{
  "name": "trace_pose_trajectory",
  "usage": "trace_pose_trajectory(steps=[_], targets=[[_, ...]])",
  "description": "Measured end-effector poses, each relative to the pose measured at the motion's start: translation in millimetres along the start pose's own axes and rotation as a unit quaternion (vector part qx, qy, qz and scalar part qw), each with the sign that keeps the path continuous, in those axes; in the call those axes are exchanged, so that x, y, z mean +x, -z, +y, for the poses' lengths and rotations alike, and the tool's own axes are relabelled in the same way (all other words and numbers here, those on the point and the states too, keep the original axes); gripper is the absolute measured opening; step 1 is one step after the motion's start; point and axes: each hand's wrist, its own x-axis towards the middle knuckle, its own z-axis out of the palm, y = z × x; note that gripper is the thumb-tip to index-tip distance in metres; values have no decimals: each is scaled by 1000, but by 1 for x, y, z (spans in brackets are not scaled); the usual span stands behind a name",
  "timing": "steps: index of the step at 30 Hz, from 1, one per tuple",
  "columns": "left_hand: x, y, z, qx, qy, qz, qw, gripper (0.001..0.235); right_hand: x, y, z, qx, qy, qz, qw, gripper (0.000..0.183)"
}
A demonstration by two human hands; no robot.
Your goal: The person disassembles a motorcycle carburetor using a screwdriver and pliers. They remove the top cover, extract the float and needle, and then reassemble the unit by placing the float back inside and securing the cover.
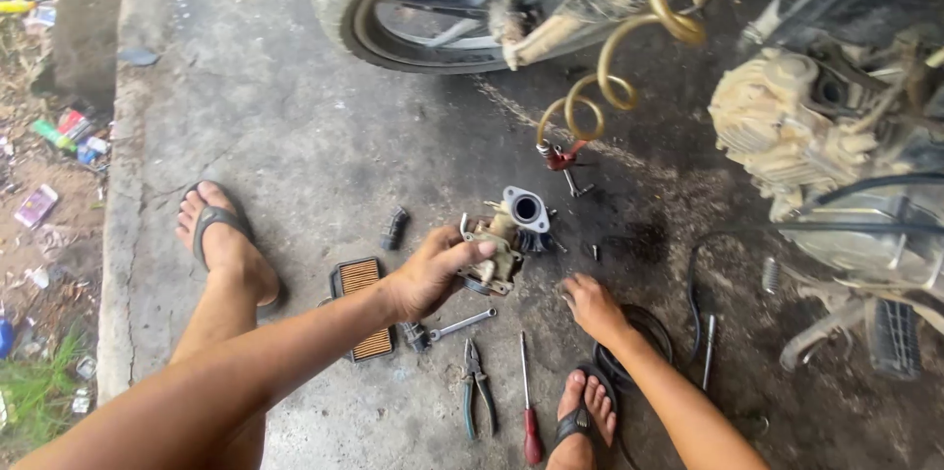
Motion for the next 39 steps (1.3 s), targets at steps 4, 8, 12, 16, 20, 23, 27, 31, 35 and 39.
trace_pose_trajectory(steps=[4, 8, 12, 16, 20, 23, 27, 31, 35, 39], targets=[[-2, 0, -13, 2, -13, 37, 999, 48, 26, 66, -78, 189, -95, 84, 974, 12], [2, -10, -20, -55, -38, 87, 994, 46, 37, 122, -143, 552, -133, 238, 788, 19], [4, -20, -27, -81, -37, 144, 986, 43, 40, 144, -177, 567, -35, 320, 758, 20], [5, -24, -32, -81, -33, 154, 984, 42, 41, 138, -186, 525, -32, 346, 777, 18], [5, -28, -35, -68, -50, 169, 982, 44, 38, 128, -183, 533, -31, 364, 763, 19], [6, -30, -36, -46, -66, 176, 981, 46, 37, 128, -187, 514, -29, 371, 773, 19], [7, -33, -39, -4, -94, 190, 977, 50, 36, 127, -192, 479, -20, 391, 785, 19], [5, -37, -38, 32, -108, 212, 971, 51, 36, 125, -194, 463, -35, 408, 787, 20], [5, -39, -37, -2, -103, 209, 972, 53, 36, 124, -194, 496, -35, 411, 764, 19], [4, -39, -36, 18, -111, 206, 972, 53, 37, 129, -198, 484, -39, 408, 773, 18]])
